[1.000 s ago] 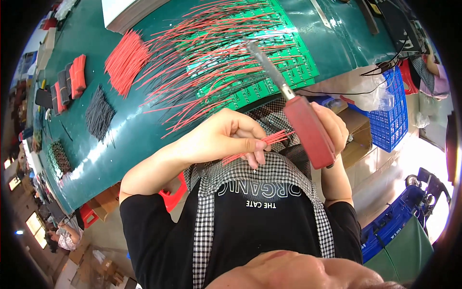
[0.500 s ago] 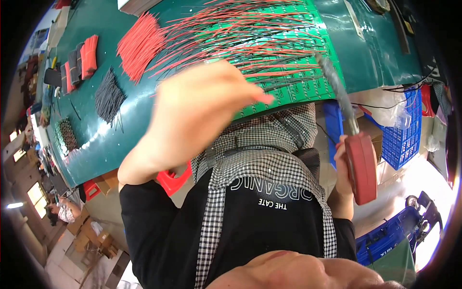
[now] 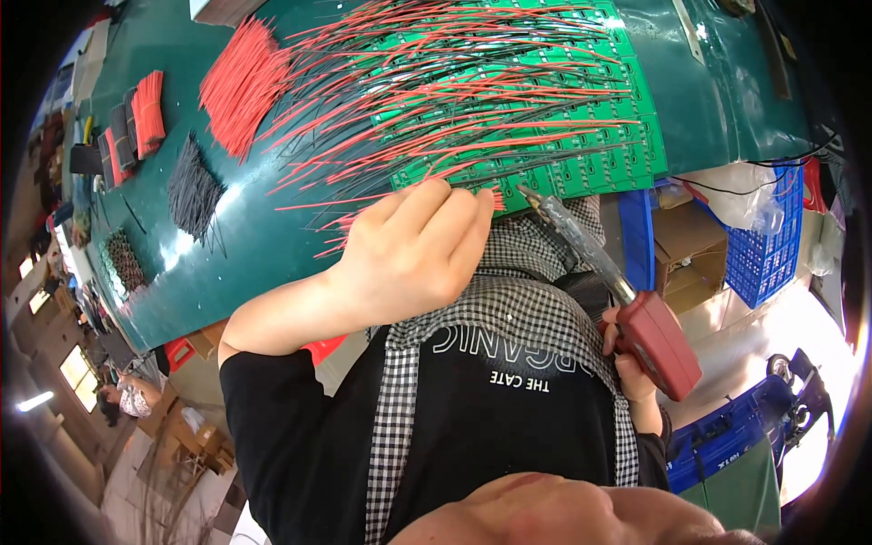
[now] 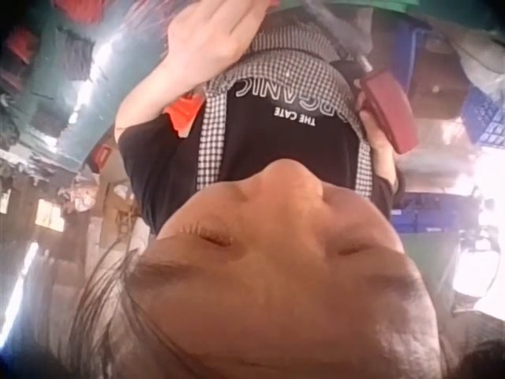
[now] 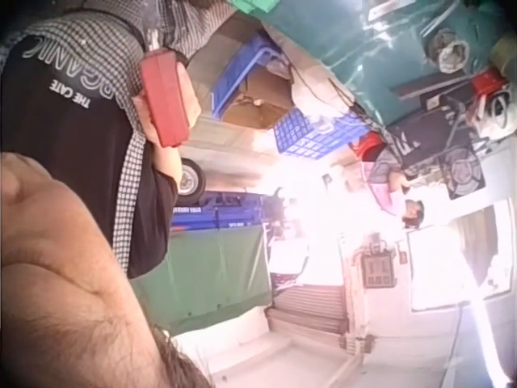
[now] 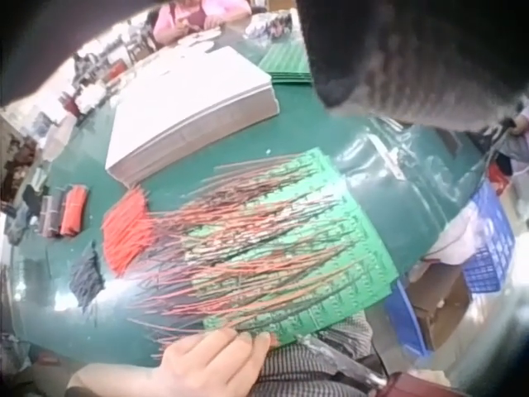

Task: Soldering bundles of red and black wires onto a green printed circuit board array.

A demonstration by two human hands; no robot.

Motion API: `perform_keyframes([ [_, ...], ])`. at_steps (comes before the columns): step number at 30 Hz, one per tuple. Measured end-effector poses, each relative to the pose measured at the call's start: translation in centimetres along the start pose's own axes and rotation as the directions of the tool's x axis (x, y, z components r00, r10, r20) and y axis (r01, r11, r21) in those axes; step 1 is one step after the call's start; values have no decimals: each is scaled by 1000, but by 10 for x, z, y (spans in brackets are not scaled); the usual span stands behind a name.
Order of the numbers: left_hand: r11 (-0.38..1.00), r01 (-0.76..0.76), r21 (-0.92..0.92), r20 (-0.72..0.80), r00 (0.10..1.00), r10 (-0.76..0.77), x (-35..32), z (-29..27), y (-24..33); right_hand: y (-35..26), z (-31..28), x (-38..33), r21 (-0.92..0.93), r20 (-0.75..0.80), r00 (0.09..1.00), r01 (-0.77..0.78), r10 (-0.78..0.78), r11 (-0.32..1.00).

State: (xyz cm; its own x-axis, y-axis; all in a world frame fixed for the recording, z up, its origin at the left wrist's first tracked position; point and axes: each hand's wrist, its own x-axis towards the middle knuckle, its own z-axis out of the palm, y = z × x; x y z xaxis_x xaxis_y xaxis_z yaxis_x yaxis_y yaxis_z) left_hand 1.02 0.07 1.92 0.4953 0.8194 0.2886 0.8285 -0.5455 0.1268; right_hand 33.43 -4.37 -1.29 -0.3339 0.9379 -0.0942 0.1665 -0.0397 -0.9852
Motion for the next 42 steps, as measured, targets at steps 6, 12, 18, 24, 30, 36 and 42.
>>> perform_keyframes([
  [6,999,21,-34,42,999,-20,-1,0,2,0,-4,2,-62,75,995,-56,60,997],
  [12,997,41,-66,66,997,-36,0,-1,1,9,-13,-5,-203,94,993,-46,66,978],
  [18,996,39,-75,54,998,-35,0,0,2,10,-14,-6,-233,90,993,-59,82,971],
  [24,998,19,-55,-1,1000,-19,2,7,0,2,-11,5,-313,198,980,64,-1,948],
  [30,999,21,-50,11,1000,-20,4,3,2,3,-9,-1,-22,66,998,24,-22,999],
  [36,997,52,-49,98,994,-47,5,-2,5,16,-24,-13,-122,48,998,-30,36,992],
  [42,997,61,-48,130,990,-54,7,-4,8,5,-15,-6,9,55,990,-129,128,992],
])
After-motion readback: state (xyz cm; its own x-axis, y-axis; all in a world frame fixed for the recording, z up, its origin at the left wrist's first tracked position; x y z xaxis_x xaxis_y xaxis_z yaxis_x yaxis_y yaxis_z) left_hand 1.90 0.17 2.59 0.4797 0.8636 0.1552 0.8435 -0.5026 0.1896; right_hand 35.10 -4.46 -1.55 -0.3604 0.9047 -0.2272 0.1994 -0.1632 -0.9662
